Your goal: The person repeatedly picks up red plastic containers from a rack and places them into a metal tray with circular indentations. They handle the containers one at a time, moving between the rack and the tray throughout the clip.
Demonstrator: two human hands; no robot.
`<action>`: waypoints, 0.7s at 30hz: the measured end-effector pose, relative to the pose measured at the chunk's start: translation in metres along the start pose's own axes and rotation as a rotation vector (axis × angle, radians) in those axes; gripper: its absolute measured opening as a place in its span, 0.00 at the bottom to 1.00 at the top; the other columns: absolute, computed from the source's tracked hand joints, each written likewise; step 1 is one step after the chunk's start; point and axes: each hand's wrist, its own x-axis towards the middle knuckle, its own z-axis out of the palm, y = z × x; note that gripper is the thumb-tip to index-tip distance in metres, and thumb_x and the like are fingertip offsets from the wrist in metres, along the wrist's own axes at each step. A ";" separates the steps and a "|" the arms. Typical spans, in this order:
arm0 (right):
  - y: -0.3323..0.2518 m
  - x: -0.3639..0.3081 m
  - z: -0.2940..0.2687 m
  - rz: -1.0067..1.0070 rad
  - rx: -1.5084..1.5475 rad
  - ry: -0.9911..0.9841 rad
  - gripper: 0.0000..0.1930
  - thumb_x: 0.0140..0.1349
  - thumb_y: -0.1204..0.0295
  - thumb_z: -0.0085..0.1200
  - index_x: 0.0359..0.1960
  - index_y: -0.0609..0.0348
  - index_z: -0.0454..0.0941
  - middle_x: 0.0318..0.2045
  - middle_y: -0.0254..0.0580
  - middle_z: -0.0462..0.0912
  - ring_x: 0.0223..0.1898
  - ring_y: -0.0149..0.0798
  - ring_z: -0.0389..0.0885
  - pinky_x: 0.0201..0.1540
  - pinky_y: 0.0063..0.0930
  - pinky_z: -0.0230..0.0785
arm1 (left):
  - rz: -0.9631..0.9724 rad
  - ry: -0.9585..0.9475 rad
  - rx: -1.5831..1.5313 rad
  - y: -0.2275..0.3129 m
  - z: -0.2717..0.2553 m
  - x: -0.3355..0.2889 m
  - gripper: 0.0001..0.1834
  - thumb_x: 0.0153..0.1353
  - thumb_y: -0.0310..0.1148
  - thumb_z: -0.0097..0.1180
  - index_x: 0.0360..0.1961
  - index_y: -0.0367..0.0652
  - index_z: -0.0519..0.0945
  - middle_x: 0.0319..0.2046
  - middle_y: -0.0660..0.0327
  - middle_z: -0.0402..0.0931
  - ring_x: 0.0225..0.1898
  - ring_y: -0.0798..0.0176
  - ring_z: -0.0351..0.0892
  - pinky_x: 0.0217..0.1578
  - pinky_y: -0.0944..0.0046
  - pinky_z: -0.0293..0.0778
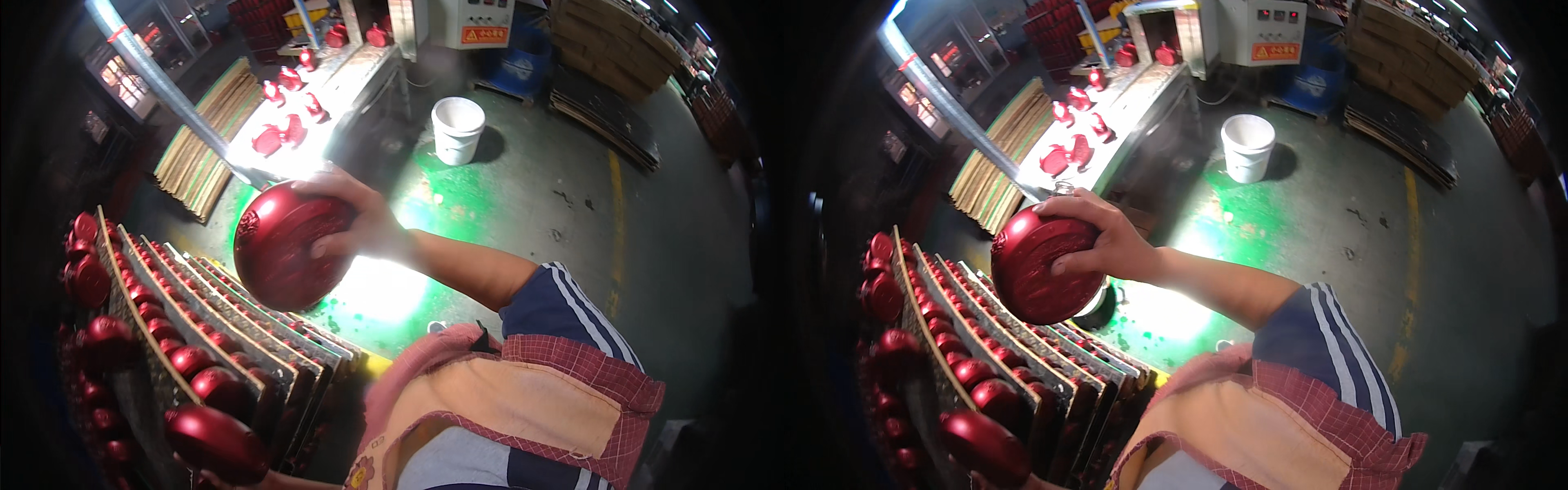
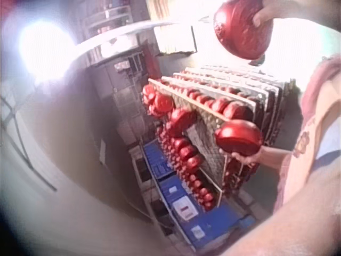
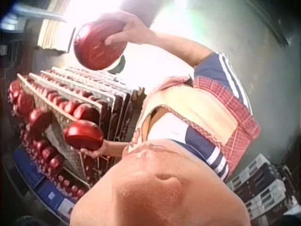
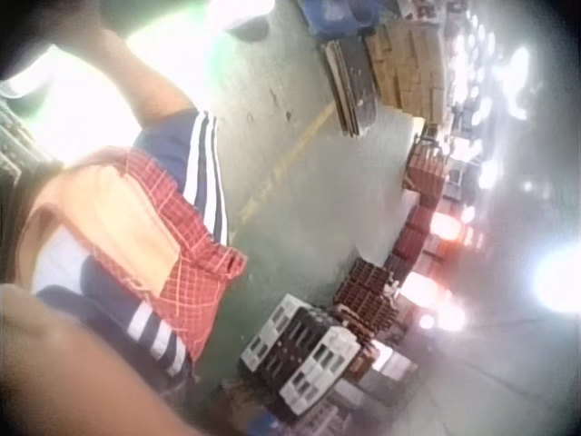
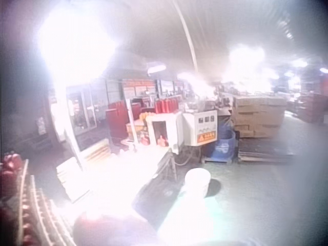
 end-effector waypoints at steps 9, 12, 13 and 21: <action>0.045 -0.059 -0.146 0.490 0.094 0.385 0.33 0.50 0.74 0.71 0.59 0.52 0.72 0.51 0.36 0.74 0.54 0.33 0.75 0.60 0.29 0.67 | -0.450 -0.334 0.019 -0.178 0.121 -0.025 0.32 0.67 0.43 0.45 0.71 0.45 0.59 0.70 0.56 0.56 0.71 0.51 0.54 0.69 0.43 0.50; 0.071 -0.068 -0.188 0.528 0.128 0.532 0.34 0.51 0.72 0.71 0.61 0.54 0.70 0.52 0.37 0.76 0.54 0.32 0.75 0.60 0.29 0.67 | -0.563 -0.506 0.001 -0.242 0.166 -0.016 0.33 0.67 0.43 0.47 0.71 0.47 0.58 0.70 0.55 0.56 0.70 0.48 0.56 0.68 0.42 0.53; 0.081 -0.068 -0.205 0.511 0.072 0.559 0.35 0.52 0.71 0.71 0.62 0.57 0.68 0.52 0.38 0.78 0.55 0.33 0.75 0.61 0.30 0.67 | -0.631 -0.550 -0.043 -0.264 0.182 -0.012 0.33 0.67 0.43 0.48 0.71 0.48 0.58 0.70 0.55 0.56 0.69 0.47 0.56 0.68 0.42 0.54; 0.169 0.002 -0.347 0.437 -0.138 0.887 0.34 0.59 0.65 0.67 0.65 0.56 0.65 0.54 0.38 0.77 0.55 0.33 0.75 0.61 0.31 0.67 | -1.032 -0.696 -0.227 -0.485 0.349 0.019 0.35 0.67 0.47 0.49 0.69 0.40 0.57 0.67 0.46 0.58 0.65 0.43 0.62 0.64 0.41 0.61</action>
